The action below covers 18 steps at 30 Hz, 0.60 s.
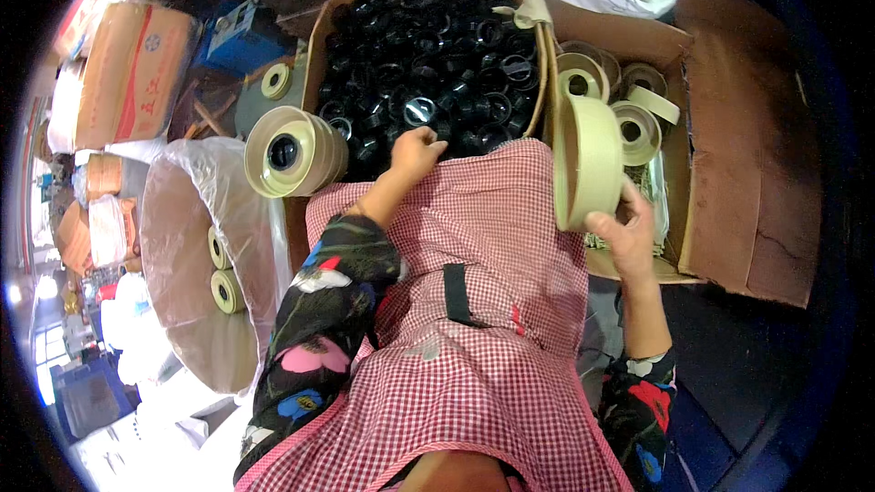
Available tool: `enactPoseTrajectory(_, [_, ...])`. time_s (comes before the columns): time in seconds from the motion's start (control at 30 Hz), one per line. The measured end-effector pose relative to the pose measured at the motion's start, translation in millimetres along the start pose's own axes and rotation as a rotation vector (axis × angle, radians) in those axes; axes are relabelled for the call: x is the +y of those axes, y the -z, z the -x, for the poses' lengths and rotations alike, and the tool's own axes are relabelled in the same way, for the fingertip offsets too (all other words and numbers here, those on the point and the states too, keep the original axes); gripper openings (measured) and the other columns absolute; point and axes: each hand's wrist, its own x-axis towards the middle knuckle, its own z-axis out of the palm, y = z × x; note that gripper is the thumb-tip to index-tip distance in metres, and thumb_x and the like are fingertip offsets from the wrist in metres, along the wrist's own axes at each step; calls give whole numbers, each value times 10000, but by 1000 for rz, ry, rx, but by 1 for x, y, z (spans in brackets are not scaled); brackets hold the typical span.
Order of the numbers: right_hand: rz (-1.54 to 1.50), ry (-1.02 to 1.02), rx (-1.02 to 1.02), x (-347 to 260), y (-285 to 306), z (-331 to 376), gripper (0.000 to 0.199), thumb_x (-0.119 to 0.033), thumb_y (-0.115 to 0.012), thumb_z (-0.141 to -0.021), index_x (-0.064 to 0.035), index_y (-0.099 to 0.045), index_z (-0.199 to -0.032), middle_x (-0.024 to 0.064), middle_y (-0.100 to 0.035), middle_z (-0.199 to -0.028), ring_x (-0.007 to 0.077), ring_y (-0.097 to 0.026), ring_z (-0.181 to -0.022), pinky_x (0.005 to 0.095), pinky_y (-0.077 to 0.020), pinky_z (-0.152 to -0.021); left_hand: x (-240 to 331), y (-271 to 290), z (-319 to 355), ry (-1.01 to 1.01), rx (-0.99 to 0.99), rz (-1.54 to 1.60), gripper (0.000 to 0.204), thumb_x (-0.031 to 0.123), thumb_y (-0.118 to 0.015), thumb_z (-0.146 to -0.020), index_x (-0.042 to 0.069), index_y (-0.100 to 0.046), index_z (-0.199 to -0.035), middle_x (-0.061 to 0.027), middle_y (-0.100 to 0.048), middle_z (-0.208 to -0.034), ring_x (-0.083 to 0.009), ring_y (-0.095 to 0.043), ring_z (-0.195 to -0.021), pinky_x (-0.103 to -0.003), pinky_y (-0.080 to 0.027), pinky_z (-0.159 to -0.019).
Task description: The person assembles plastic components by hand, inserting black circular inserts into beige ring-shaped housings and placing the completed units into a large bag.
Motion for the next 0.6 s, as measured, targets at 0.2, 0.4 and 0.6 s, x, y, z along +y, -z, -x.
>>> enactPoseTrajectory(0.2, [-6,169,-180,-11,-45,1,757,-322,-763,-698,38,-421,-1269,153,-214,-1428,279,-317,-1299,407,-361,-1036,99,68,83,-217,-181,617,180,108,-683,-775,-17,-618,-886,-163,-445,-1342,-226,-505,-1147,-327,-432,-934])
enactPoseTrajectory(0.4, [-131,209,-335,-3,-82,3,773,-303,-807,-664,30,-435,-1254,203,-214,-1441,323,-287,-1319,427,-305,-1057,121,93,138,-285,-368,763,327,140,-745,-719,40,-556,-966,-155,-452,-1296,-229,-478,-1169,-371,-431,-958])
enactPoseTrajectory(0.6, [382,730,-308,-13,-88,2,759,-256,-862,-516,-30,-495,-1141,250,-329,-1366,434,-339,-1259,507,-321,-1026,108,103,144,-9,-495,1090,493,161,-754,-740,15,-532,-1156,-107,-551,-1178,-192,-569,-1040,-354,-500,-875])
